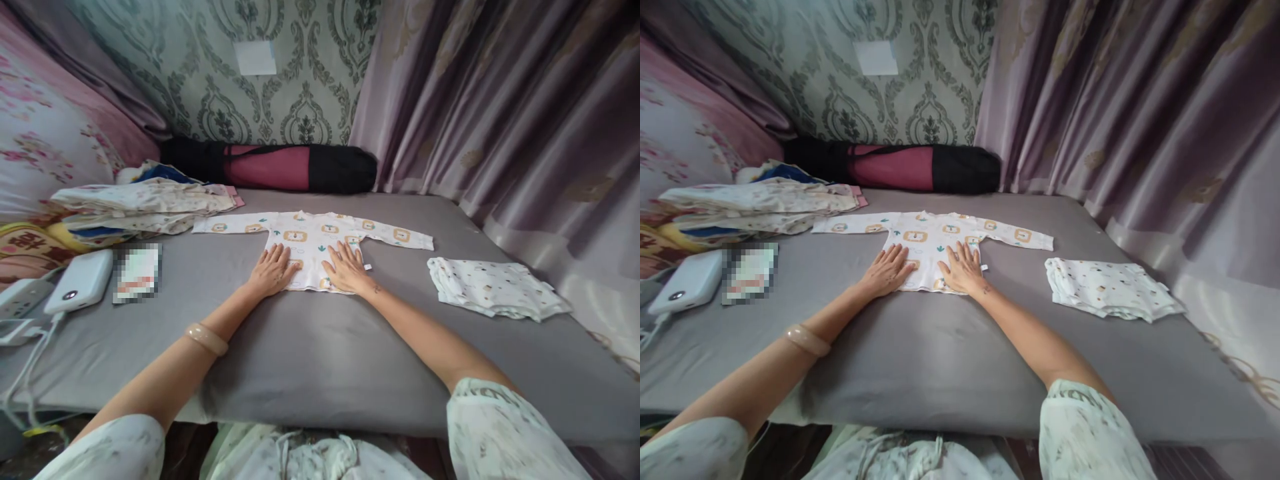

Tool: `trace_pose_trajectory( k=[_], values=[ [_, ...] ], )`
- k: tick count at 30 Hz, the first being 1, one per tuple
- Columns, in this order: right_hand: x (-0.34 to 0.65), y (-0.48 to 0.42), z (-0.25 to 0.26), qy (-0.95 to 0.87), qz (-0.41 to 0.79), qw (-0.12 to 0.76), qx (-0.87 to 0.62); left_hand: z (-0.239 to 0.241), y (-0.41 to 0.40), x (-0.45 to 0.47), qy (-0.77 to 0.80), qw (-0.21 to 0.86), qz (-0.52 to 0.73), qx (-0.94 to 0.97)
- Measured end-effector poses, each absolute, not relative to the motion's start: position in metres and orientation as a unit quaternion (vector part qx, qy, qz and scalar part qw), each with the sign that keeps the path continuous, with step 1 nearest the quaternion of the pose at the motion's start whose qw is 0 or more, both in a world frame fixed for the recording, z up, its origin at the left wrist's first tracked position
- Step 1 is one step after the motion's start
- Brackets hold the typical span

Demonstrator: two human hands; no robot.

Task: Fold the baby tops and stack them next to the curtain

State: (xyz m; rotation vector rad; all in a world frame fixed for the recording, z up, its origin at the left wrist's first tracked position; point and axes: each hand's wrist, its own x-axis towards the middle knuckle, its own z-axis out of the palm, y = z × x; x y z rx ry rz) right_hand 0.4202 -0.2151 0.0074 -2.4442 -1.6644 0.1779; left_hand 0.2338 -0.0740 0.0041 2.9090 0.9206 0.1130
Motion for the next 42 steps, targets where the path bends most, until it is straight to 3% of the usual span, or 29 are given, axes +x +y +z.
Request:
trace_pose_trajectory(
  k=[16, 28, 34, 42],
  values=[
    [0.399, -0.221, 0.021, -0.607, 0.063, 0.068, -0.789, 0.019, -0.088, 0.237, 0.239, 0.04, -0.001, 0.97],
    [0.392, -0.22, 0.019, -0.644, 0.132, 0.077, -0.75, 0.014, -0.086, 0.235, 0.191, 0.089, 0.0, 0.978],
    [0.429, -0.209, 0.017, -0.554, 0.013, 0.093, -0.827, 0.01, -0.063, 0.243, 0.286, 0.037, 0.061, 0.955],
    [0.447, -0.207, 0.008, -0.512, 0.057, 0.065, -0.855, 0.012, -0.06, 0.244, 0.287, 0.036, 0.012, 0.957]
  ],
)
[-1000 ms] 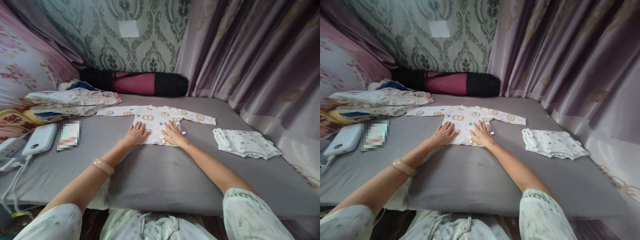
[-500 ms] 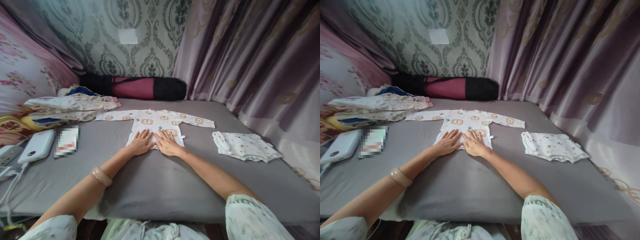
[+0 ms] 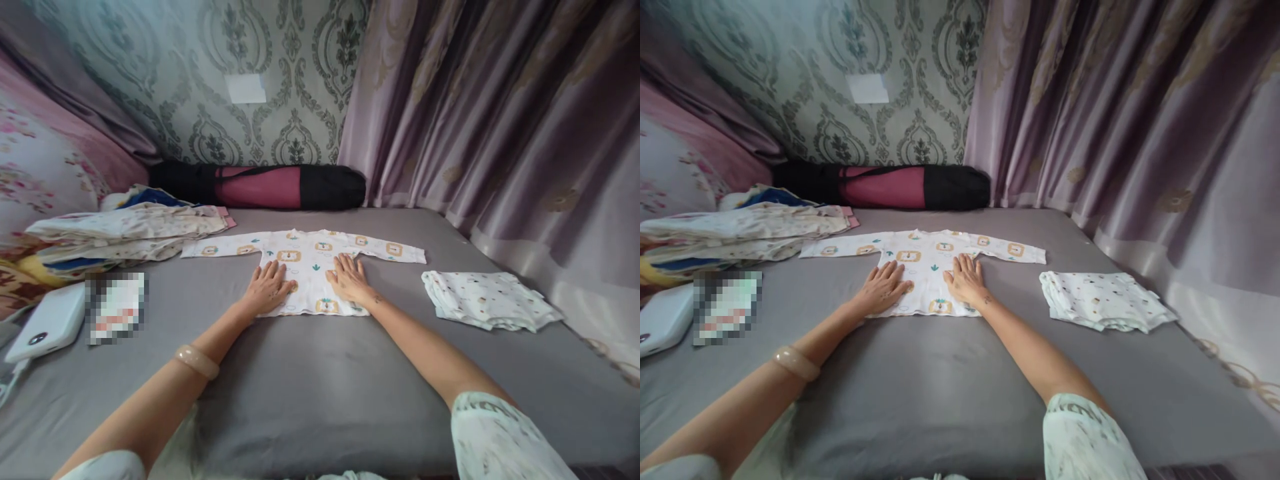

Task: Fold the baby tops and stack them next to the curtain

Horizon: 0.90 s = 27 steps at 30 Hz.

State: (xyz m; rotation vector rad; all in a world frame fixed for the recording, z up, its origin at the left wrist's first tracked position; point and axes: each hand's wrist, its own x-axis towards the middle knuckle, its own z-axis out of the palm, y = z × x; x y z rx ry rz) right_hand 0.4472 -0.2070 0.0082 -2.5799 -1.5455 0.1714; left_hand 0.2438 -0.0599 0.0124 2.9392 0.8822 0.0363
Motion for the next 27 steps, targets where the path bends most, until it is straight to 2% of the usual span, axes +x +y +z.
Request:
trace_pose_trajectory(
  k=[9, 17, 27],
  values=[
    [0.463, -0.166, 0.037, -0.531, -0.019, 0.069, -0.845, 0.026, -0.028, 0.295, 0.304, 0.001, 0.079, 0.949],
    [0.5, -0.107, 0.013, -0.518, 0.043, 0.08, -0.851, 0.003, 0.022, 0.351, 0.295, 0.033, 0.058, 0.953],
    [0.505, -0.103, 0.004, -0.505, 0.076, 0.096, -0.854, -0.006, 0.026, 0.348, 0.323, 0.051, 0.039, 0.944]
  ],
)
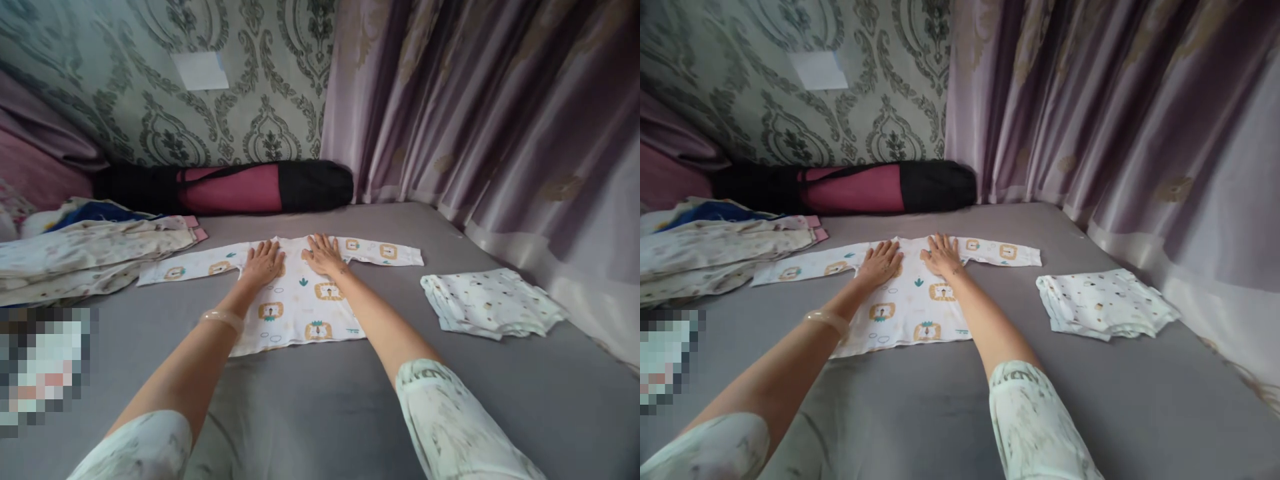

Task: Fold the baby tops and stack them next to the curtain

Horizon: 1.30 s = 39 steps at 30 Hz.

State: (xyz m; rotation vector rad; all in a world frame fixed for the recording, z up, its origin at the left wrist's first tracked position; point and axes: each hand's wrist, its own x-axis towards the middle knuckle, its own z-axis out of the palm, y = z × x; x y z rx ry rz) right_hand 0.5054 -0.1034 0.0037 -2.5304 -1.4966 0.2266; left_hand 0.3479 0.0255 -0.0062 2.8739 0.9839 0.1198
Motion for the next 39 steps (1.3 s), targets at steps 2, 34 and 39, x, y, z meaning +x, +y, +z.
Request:
trace_pose_trajectory(
  k=[2, 34, 39],
  values=[
    [0.506, -0.104, 0.009, -0.505, 0.095, 0.108, -0.851, -0.005, 0.026, 0.348, 0.323, 0.045, 0.035, 0.945],
    [0.653, -0.275, 0.039, -0.132, 0.025, 0.02, -0.991, -0.011, 0.029, 0.349, 0.323, 0.045, 0.05, 0.944],
    [0.658, -0.272, 0.037, -0.06, 0.063, 0.08, -0.993, -0.014, 0.031, 0.349, 0.323, 0.045, 0.049, 0.944]
  ],
)
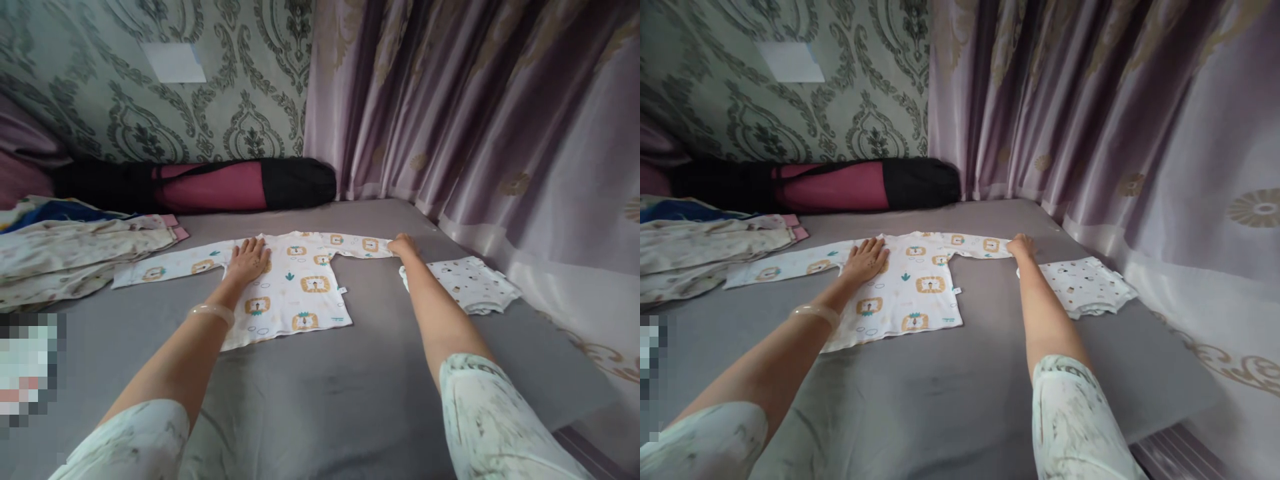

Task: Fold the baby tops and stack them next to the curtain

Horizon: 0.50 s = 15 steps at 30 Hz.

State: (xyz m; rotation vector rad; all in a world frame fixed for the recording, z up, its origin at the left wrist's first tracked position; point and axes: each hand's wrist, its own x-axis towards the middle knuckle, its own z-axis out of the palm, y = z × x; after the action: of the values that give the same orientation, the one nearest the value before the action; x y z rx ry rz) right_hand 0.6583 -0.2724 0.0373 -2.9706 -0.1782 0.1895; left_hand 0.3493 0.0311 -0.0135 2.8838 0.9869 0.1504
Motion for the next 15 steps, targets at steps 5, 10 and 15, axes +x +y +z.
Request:
trace_pose_trajectory(
  k=[5, 10, 15],
  values=[
    [0.657, -0.274, 0.042, 0.002, 0.054, 0.106, -0.993, -0.013, 0.03, 0.35, 0.32, 0.042, 0.058, 0.945],
    [0.645, -0.269, 0.05, -0.029, 0.036, 0.158, -0.986, -0.012, 0.03, 0.35, 0.32, 0.046, 0.06, 0.944],
    [0.623, -0.244, 0.062, -0.075, -0.02, 0.292, -0.953, -0.014, 0.031, 0.349, 0.317, 0.053, 0.065, 0.945]
  ],
)
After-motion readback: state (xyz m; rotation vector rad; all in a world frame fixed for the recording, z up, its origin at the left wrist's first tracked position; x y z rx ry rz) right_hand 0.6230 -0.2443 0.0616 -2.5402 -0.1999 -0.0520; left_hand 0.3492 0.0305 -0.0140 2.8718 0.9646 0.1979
